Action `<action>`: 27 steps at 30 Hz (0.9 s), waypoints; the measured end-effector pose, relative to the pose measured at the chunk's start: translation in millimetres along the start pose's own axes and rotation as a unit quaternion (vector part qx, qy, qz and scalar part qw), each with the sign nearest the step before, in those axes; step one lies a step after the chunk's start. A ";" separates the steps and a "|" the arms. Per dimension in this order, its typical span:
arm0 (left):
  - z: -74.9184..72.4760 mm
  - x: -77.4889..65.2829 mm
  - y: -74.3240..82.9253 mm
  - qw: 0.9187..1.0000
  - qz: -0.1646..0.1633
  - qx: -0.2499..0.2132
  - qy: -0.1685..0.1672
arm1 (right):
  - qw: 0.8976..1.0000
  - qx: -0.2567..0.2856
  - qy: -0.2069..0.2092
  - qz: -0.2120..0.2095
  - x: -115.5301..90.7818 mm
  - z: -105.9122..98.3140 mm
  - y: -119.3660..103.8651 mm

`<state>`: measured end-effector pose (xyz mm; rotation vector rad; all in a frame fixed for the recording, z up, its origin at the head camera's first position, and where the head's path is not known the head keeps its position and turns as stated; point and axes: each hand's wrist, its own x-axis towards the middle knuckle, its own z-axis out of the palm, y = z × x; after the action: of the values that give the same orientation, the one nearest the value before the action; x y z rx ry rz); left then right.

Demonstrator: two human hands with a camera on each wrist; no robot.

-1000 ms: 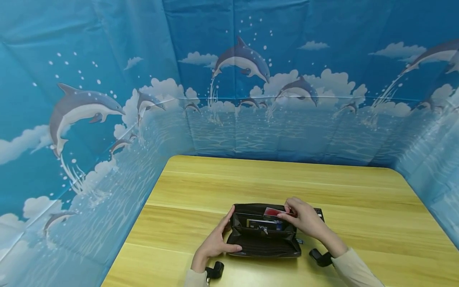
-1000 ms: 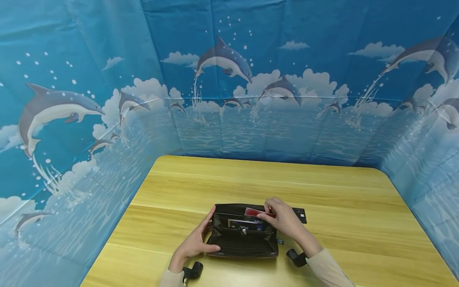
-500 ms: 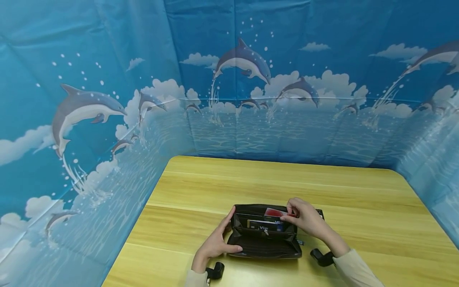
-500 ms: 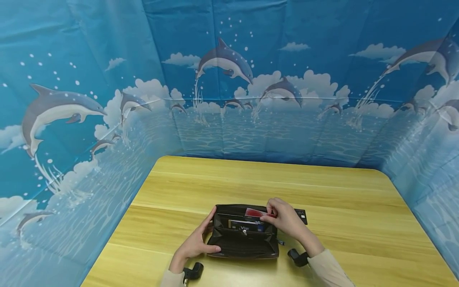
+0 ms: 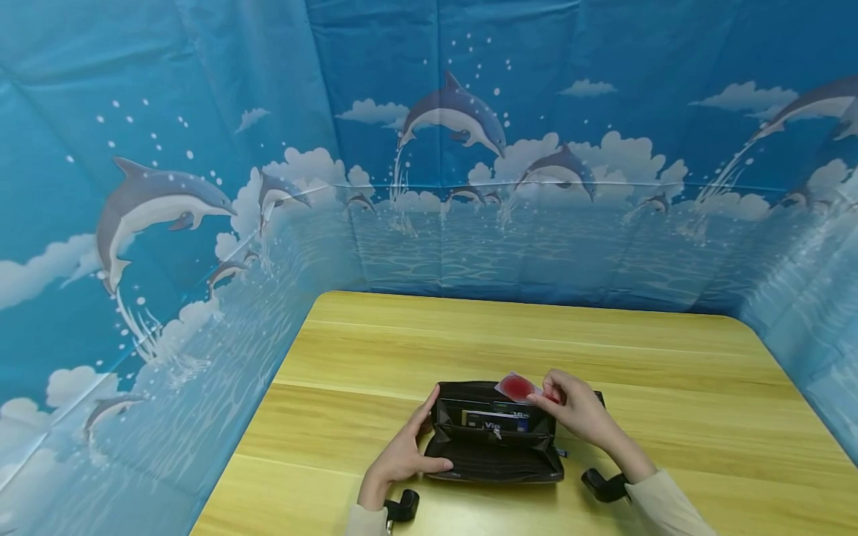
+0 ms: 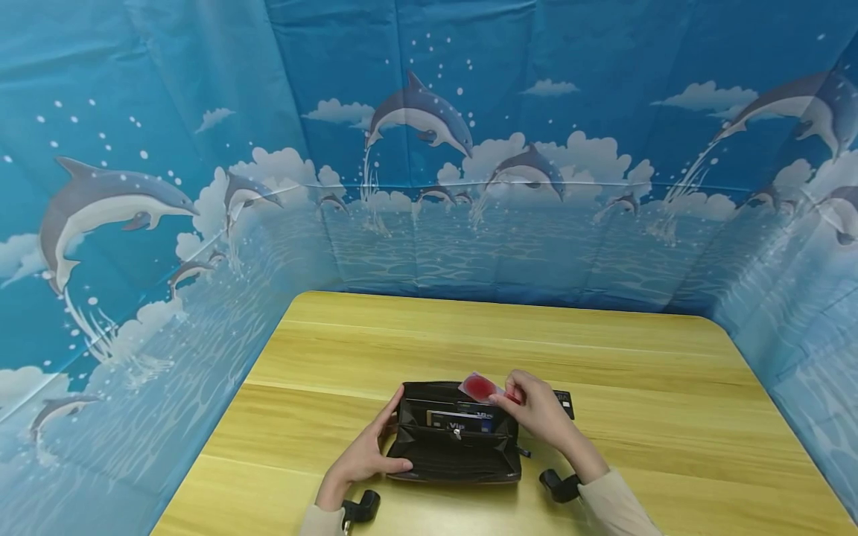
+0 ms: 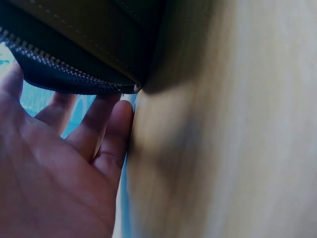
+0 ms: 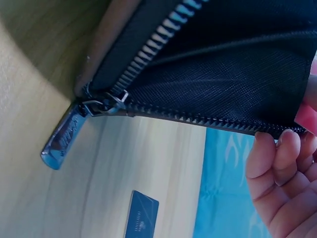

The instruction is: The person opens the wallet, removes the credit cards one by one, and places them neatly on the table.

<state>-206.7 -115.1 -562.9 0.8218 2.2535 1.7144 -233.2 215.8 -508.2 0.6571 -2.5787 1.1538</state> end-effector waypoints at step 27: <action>-4.8 -1.0 26.6 1.000 -0.016 -0.013 -0.023 | 0.987 0.083 0.027 0.133 -9.8 -3.7 4.7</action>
<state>-199.9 -114.9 -536.7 0.8057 2.1984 1.6895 -226.9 224.3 -512.6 0.3121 -2.6023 1.4585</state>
